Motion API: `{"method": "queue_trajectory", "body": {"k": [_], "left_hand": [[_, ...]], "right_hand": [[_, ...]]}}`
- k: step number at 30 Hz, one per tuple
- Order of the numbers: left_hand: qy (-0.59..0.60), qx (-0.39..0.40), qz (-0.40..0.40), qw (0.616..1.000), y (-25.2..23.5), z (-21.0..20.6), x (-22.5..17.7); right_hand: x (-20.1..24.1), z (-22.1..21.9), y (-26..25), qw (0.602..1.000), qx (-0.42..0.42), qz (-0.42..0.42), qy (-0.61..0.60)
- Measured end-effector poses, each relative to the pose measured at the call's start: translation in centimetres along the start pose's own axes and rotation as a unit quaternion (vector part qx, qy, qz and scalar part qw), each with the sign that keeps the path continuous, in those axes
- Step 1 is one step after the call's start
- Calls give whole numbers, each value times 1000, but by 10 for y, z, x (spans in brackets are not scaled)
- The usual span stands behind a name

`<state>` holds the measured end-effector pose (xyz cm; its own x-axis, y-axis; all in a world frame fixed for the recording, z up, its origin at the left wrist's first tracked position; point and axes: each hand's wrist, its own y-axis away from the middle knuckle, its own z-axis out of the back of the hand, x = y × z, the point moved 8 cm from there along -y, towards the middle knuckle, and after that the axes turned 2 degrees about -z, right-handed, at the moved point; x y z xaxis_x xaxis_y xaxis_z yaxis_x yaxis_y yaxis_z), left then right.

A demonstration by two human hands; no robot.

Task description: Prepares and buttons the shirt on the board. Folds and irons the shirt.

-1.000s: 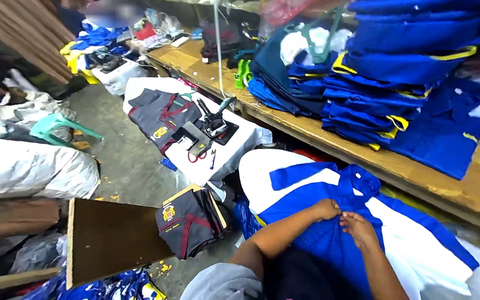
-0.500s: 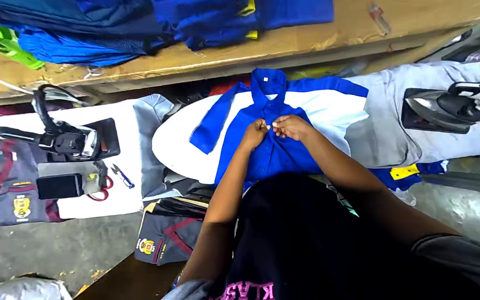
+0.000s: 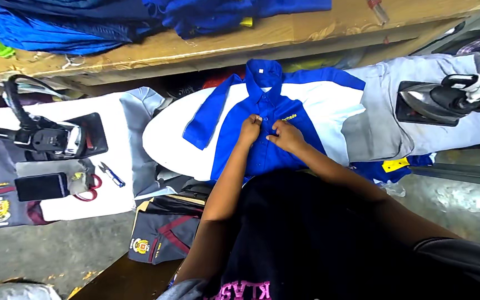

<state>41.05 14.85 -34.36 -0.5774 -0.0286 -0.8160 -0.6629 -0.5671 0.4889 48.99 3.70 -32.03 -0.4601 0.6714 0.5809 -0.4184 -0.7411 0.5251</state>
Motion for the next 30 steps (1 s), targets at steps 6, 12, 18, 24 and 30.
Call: {"method": "queue_trajectory", "body": {"k": [6,12,18,24,30], "left_hand": [[-157,-12,-50,986,38,12,-3],[-325,35,-24,945,64,-25,23],[-303,6,3,953,59,-26,23],[-264,10,7,964,61,-25,16],[-67,-19,-23,997,70,-8,17]], "right_hand": [[-20,-19,10,997,-21,4,74],[-30,-19,10,996,34,-65,42],[-33,-28,16,986,59,-66,-143],[-27,-33,17,983,22,-57,-172],[-22,-35,22,974,-1,-47,-220]]}}
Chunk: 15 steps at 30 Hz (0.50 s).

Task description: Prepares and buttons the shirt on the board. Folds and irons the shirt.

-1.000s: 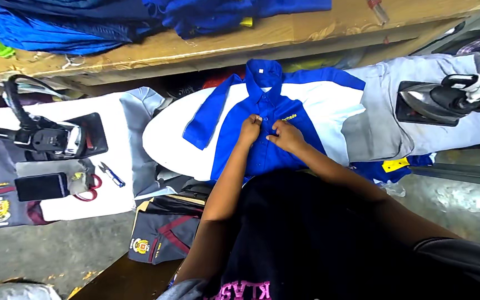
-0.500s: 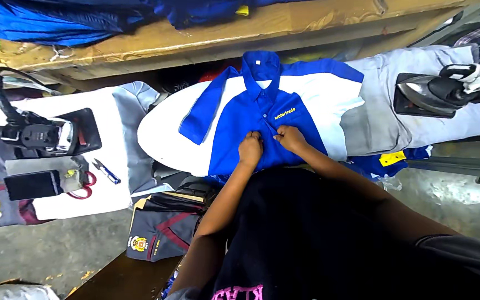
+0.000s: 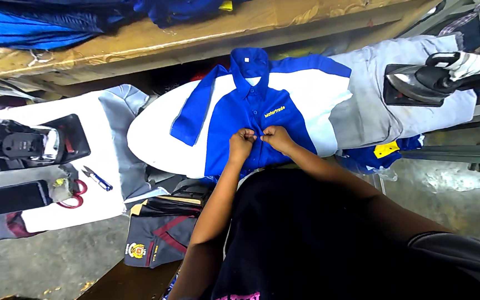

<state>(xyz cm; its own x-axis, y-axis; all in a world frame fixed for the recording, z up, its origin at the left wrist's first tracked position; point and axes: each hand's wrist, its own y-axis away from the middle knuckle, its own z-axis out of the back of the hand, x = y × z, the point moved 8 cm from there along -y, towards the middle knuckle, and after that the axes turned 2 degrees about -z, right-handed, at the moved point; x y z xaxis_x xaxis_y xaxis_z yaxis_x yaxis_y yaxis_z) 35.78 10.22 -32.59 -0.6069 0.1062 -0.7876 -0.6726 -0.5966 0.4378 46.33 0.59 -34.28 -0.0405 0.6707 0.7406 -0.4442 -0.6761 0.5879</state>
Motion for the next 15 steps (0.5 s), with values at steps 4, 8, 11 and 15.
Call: {"method": "queue_trajectory", "body": {"k": [4,8,11,15], "left_hand": [[-19,-9,-4,1000,1,-2,2],[-43,-17,0,999,2,-4,0],[-48,-9,11,999,0,-4,0],[-22,-6,18,1000,2,-4,3]], "right_hand": [[7,0,9,999,-12,0,-33],[11,-8,14,999,-8,3,-35],[2,-15,5,1000,-8,4,14],[-3,-16,3,999,-25,3,-21]]}}
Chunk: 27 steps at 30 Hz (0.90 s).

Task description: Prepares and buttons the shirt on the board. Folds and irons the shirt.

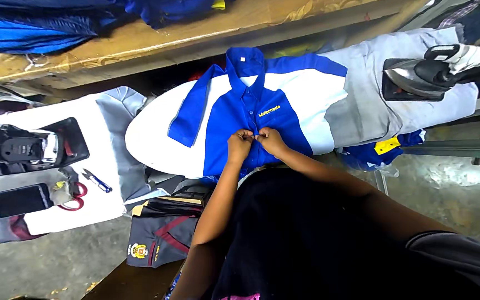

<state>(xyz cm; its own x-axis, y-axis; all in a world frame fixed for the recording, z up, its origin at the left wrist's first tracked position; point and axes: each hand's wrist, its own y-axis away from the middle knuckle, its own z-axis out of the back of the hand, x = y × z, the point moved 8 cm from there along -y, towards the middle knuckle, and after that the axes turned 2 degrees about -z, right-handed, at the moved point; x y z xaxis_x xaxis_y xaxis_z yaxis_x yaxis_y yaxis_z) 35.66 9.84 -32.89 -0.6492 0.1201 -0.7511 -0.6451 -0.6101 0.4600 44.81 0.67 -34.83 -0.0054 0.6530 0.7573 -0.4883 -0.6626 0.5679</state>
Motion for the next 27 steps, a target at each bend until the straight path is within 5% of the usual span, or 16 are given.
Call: {"method": "queue_trajectory", "body": {"k": [19,23,27], "left_hand": [[94,-59,-27,993,1,-4,7],[136,-46,8,990,2,-6,10],[235,-41,69,969,10,-6,8]], "right_hand": [[-7,2,13,967,9,-96,-237],[-4,4,6,978,-5,-60,-201],[8,7,4,998,-47,32,-30]]}}
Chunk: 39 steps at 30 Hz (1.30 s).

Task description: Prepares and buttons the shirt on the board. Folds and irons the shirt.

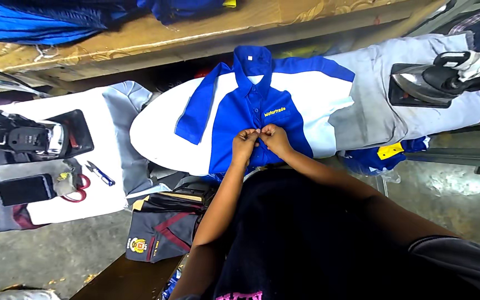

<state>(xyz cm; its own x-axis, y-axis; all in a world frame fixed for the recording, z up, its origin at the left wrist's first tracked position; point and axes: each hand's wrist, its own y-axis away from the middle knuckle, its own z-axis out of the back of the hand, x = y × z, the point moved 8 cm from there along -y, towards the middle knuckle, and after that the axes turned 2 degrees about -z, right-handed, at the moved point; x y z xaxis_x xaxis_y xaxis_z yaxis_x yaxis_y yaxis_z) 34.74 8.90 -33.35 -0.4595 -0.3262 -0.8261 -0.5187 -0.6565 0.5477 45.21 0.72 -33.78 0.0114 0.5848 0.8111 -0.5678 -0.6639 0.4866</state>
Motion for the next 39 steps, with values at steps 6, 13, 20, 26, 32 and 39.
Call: {"method": "queue_trajectory", "body": {"k": [6,13,20,26,32,39], "left_hand": [[74,-35,12,997,-3,4,9],[88,-35,18,995,-2,4,10],[52,-24,-4,998,-2,3,5],[95,-56,-5,994,0,4,6],[21,-56,-45,997,-2,0,2],[12,-78,-65,995,-3,-2,3]], "right_hand": [[9,-7,9,996,-24,54,72],[8,-6,13,992,-53,92,64],[6,-6,13,992,-55,106,32],[1,-7,13,989,-65,135,-9],[0,-6,14,991,-68,114,-14],[2,-7,13,994,-62,88,-3]]}}
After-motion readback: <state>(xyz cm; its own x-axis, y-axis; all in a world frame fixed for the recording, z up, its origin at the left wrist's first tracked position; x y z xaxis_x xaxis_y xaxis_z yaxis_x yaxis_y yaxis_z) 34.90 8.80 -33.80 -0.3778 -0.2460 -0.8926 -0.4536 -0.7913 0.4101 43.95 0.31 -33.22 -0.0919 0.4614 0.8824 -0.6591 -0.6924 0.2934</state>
